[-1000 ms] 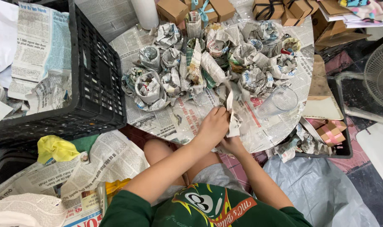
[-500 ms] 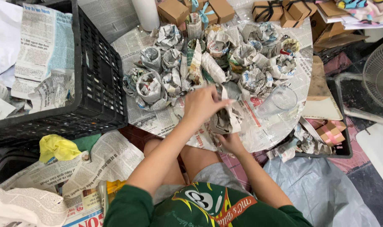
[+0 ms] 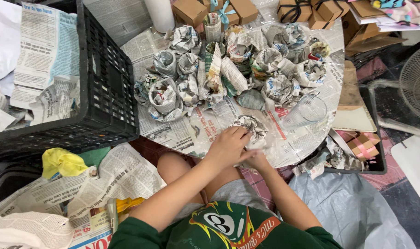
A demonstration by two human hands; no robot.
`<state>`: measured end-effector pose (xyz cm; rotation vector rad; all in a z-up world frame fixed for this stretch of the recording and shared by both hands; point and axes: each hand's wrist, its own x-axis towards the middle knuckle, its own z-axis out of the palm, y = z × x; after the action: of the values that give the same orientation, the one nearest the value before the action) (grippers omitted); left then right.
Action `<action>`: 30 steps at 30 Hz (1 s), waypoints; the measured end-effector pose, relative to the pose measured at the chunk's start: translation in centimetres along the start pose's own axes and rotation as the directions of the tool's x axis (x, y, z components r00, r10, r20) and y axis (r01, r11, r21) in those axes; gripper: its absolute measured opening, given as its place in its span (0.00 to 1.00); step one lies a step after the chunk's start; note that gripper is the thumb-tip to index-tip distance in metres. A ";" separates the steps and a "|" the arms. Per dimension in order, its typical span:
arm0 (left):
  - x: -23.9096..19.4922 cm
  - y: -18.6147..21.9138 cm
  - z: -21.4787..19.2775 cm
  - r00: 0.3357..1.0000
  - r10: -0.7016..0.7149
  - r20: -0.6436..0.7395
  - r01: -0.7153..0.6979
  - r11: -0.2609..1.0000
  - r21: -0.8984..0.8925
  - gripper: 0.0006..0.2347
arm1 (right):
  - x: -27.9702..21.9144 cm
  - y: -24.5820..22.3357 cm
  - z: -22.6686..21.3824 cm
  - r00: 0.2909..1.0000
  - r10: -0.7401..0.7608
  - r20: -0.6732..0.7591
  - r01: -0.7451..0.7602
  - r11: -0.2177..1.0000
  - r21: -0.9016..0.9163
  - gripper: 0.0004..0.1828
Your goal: The person sits on the floor and repeatedly rolls newspaper sheets around a clear plastic cup to form cylindrical rolls. They place the finished rolls into a black plastic crate. The person handles newspapers and a plastic cup throughout the task.
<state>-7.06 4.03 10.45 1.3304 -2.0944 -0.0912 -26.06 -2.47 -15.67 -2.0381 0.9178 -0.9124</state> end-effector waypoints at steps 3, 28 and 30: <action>0.6 -0.4 1.7 0.997 -0.017 0.077 0.008 0.994 0.113 0.12 | -0.3 -1.5 -0.1 0.956 0.281 0.082 -0.286 0.956 0.061 0.20; -1.9 -2.1 2.9 0.983 -0.177 -0.043 0.163 0.960 -0.227 0.20 | 2.8 -4.6 -3.2 0.977 0.173 0.122 -0.185 0.978 0.094 0.18; -1.6 -2.1 2.1 0.989 -0.145 -0.025 0.137 0.970 -0.202 0.20 | 3.2 -4.7 -3.1 0.990 0.105 0.090 -0.113 0.990 0.084 0.20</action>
<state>-6.05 3.77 7.23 1.3454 -1.9001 -0.3246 -25.56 -3.72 -9.37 -1.9169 0.9164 -0.7874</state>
